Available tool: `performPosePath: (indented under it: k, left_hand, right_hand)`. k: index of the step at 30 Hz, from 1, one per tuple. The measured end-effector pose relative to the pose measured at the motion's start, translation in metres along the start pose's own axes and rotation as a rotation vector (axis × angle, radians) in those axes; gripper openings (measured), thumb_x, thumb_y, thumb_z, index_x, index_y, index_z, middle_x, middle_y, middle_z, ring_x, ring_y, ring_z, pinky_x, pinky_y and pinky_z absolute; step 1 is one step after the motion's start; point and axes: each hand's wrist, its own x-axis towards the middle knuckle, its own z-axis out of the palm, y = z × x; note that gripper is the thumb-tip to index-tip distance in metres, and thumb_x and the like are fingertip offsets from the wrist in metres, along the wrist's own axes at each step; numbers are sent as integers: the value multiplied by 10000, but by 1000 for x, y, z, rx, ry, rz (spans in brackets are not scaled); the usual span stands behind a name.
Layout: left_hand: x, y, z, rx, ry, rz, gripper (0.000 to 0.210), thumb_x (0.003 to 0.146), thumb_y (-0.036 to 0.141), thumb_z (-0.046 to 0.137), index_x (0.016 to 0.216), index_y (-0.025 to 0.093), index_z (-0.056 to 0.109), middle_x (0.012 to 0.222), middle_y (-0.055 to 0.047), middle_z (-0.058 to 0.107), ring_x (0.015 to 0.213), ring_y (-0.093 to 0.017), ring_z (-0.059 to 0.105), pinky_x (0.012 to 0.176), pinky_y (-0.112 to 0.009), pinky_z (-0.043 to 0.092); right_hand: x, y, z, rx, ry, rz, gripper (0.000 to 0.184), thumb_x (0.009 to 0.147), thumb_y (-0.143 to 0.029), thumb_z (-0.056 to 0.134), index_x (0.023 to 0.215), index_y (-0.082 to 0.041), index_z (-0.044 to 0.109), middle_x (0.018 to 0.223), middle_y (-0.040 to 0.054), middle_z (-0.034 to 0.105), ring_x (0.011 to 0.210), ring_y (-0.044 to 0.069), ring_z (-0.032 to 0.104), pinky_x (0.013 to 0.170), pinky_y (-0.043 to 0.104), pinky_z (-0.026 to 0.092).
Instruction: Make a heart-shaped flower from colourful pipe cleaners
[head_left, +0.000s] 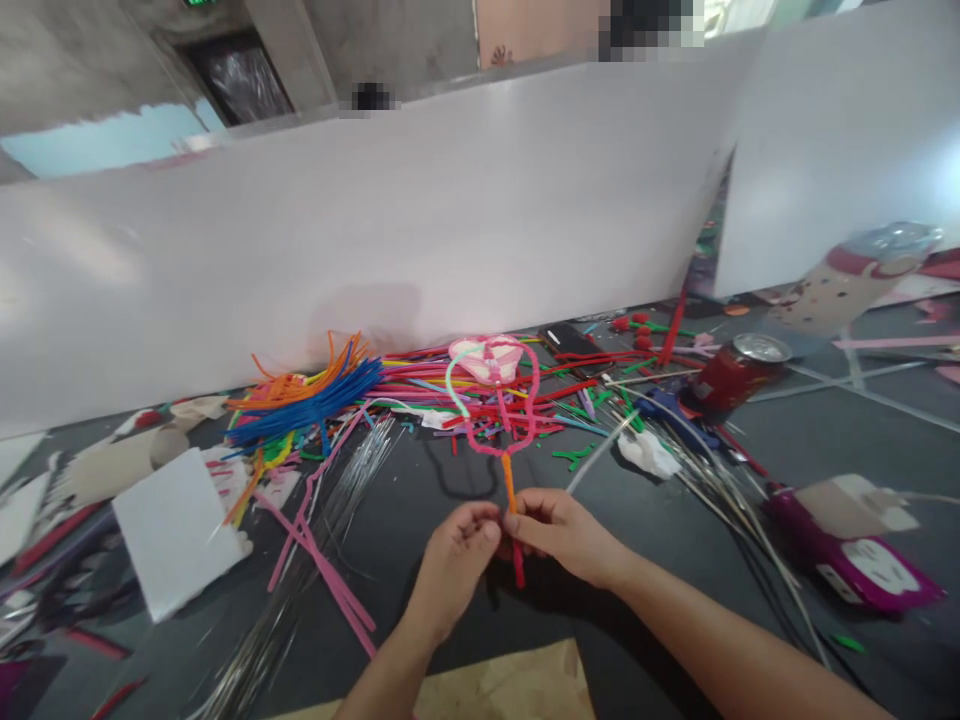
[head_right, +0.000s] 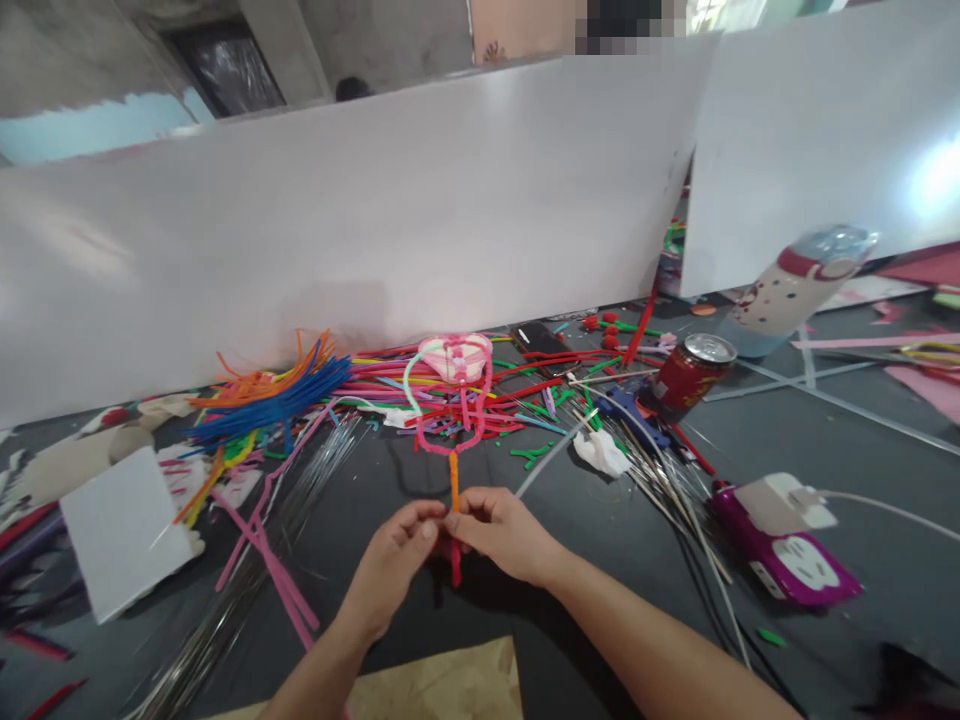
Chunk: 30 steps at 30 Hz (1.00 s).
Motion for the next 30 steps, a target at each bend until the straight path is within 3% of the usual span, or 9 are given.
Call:
performPosePath:
  k: [4, 9, 12, 14, 19, 22, 27, 30]
  left_hand:
    - [7, 16, -16, -356, 169, 96, 372, 720, 342, 682, 1036, 205, 542, 1032, -74, 649, 862, -209, 651, 805, -384, 502]
    - [8, 33, -46, -640, 93, 92, 368, 817, 363, 545, 1162, 261, 469, 1173, -99, 601, 1064, -294, 591, 894, -529, 439]
    - [9, 30, -58, -636, 79, 89, 390, 827, 217, 524, 1201, 284, 437, 1155, -74, 619, 1037, -245, 613, 916, -492, 433]
    - [11, 25, -61, -604, 92, 79, 430, 807, 138, 538, 1198, 283, 431, 1114, -60, 639, 994, -215, 635, 907, -455, 447]
    - [14, 16, -61, -593, 60, 69, 451, 795, 140, 565, 1199, 276, 418, 1091, -65, 644, 962, -217, 650, 878, -450, 471]
    - [13, 14, -60, -610, 59, 53, 445, 787, 153, 585, 1187, 270, 429, 1082, -68, 645, 943, -220, 657, 863, -450, 481]
    - [10, 12, -57, -632, 75, -15, 417, 760, 134, 603, 1136, 237, 453, 991, -69, 664, 872, -231, 674, 805, -451, 498]
    - [9, 13, -53, -624, 55, -67, 404, 744, 139, 616, 1110, 214, 463, 961, -82, 668, 834, -233, 679, 777, -432, 500]
  right_hand:
    - [-5, 0, 4, -128, -208, 99, 362, 731, -486, 626, 631, -155, 518, 527, -47, 526, 447, 53, 435, 433, 155, 332]
    - [-16, -5, 9, -257, -519, 171, 315, 715, -442, 651, 664, -134, 606, 570, -32, 576, 459, 46, 462, 433, 135, 339]
    - [-21, -13, 4, -335, -643, 186, 235, 735, -369, 640, 773, -139, 668, 621, -22, 611, 507, 58, 510, 490, 146, 382]
    - [-21, -22, -3, -421, -587, 165, 187, 769, -300, 591, 852, -155, 675, 690, -7, 644, 553, 77, 555, 532, 166, 412]
    - [5, -52, -26, -773, -208, -120, 235, 840, -205, 449, 971, -176, 641, 806, 19, 664, 669, 115, 610, 606, 205, 443]
    - [45, -67, -35, -931, -2, -187, 257, 863, -196, 412, 1024, -159, 609, 859, 24, 671, 686, 118, 612, 622, 216, 459]
    - [124, -83, -28, -1111, 151, -200, 250, 903, -176, 399, 1052, -142, 596, 941, 46, 658, 824, 142, 599, 765, 278, 465]
    - [160, -86, -14, -1231, 179, -168, 214, 914, -266, 482, 1064, -151, 581, 1045, 61, 615, 908, 172, 592, 808, 361, 484]
